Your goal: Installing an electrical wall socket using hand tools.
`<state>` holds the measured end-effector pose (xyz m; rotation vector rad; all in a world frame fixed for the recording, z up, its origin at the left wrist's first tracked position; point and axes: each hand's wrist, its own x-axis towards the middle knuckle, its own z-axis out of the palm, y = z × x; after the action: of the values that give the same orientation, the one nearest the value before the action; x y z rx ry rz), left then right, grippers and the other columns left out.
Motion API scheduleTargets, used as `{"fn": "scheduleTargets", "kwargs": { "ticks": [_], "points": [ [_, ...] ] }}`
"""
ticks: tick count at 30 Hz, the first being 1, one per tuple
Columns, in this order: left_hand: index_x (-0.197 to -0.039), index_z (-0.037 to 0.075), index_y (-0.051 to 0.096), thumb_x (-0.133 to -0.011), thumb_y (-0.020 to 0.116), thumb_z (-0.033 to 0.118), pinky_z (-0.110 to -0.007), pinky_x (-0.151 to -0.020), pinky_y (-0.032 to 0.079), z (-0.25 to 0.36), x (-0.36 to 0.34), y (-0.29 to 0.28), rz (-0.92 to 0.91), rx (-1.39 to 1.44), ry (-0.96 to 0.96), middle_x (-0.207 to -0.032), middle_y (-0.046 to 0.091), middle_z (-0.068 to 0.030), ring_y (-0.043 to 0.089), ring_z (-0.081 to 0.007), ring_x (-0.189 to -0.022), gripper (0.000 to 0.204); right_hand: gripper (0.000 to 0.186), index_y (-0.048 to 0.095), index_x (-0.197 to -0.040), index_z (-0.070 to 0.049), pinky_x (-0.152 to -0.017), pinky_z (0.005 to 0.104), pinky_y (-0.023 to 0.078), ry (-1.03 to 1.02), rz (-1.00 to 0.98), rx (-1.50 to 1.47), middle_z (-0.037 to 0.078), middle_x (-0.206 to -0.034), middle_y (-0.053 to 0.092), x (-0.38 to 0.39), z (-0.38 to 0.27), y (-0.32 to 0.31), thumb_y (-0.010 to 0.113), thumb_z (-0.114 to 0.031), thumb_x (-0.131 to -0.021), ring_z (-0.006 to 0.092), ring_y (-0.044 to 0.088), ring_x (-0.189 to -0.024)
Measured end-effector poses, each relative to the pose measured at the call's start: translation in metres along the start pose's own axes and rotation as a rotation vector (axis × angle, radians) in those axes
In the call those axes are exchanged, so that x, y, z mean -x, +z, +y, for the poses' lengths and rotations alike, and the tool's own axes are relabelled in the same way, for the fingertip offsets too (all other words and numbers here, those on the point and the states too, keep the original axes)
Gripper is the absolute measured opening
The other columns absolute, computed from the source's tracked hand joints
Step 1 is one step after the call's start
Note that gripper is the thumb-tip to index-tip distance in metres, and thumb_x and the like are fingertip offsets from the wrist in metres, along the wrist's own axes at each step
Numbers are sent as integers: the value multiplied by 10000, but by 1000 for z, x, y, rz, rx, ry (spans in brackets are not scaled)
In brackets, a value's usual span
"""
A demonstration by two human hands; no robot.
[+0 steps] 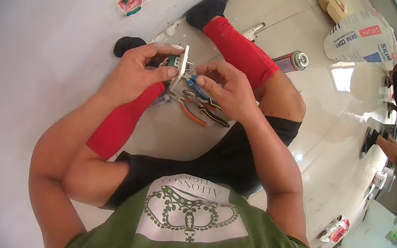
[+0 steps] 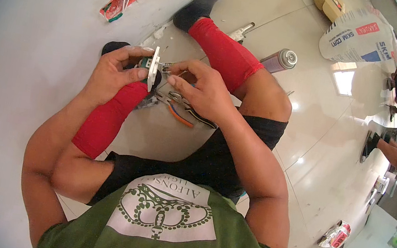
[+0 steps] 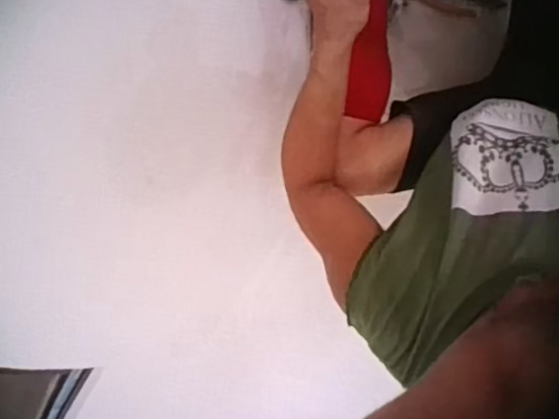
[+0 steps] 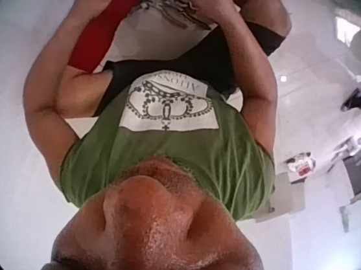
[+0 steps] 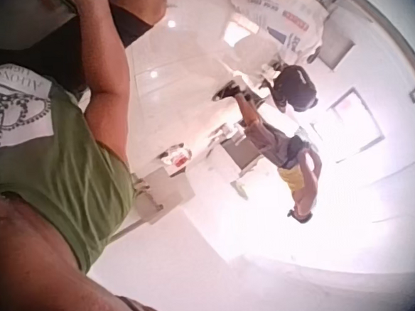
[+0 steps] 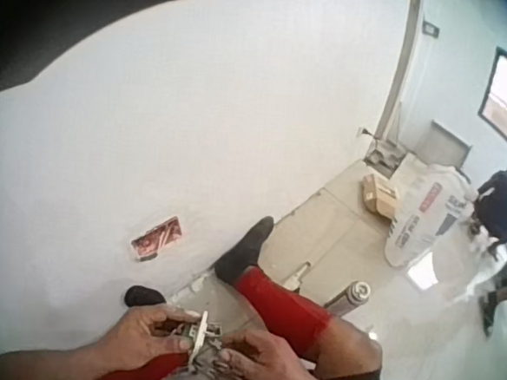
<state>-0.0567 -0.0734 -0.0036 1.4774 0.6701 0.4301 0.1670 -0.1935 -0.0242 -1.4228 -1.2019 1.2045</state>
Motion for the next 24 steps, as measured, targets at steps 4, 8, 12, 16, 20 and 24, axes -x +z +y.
{"fn": "scheduleTargets", "kwargs": {
  "ticks": [4, 8, 12, 16, 20, 24],
  "points": [
    [-1301, -17, 623, -917, 740, 60, -315, -985, 504, -2, 2, 9, 9, 52, -36, -1210, 665, -76, 610, -148, -1142, 408, 249, 686, -1113, 24, -826, 305, 530, -112, 7, -25, 95, -980, 713, -2, 16, 7, 728, -154, -944, 142, 664, -900],
    [-1299, -1, 628, -907, 748, 52, -306, -991, 506, -1, 3, 23, -9, 79, -128, -1227, 660, -63, 611, -142, -1141, 413, 207, 702, -1073, 5, -784, 325, 521, -45, 85, -70, 99, -934, 683, 5, 23, 5, 736, -137, -927, 164, 650, -854],
    [-1284, 11, 639, -898, 751, 37, -306, -987, 510, -7, 1, 28, 6, 37, -108, -1232, 657, -54, 612, -139, -1137, 403, 153, 705, -999, -9, -743, 344, 515, -308, 168, 178, 110, -898, 650, 6, 28, 5, 749, -117, -900, 204, 650, -799],
    [-1252, 10, 652, -896, 753, 24, -321, -979, 514, 0, -2, 31, 1, 38, -92, -1225, 661, -59, 613, -143, -1137, 371, 136, 696, -969, -6, -749, 345, 526, -386, 237, 210, 115, -897, 652, 6, 28, 6, 753, -90, -878, 231, 668, -805],
    [-1239, 5, 654, -899, 756, 30, -324, -981, 511, 2, 5, 40, 6, 99, -172, -1229, 662, -68, 615, -151, -1132, 356, 124, 688, -965, -8, -750, 340, 540, -373, 247, -4, 123, -908, 661, 4, 33, 3, 740, -44, -859, 241, 679, -825],
    [-1185, -2, 672, -905, 741, 33, -268, -863, 545, 6, 6, 49, 48, 51, -57, -1156, 667, -56, 639, -115, -1011, 290, 132, 661, -973, -5, -740, 330, 544, -523, 227, 162, 113, -903, 667, 8, 28, -3, 728, -47, -867, 206, 683, -828]
  ]
}}
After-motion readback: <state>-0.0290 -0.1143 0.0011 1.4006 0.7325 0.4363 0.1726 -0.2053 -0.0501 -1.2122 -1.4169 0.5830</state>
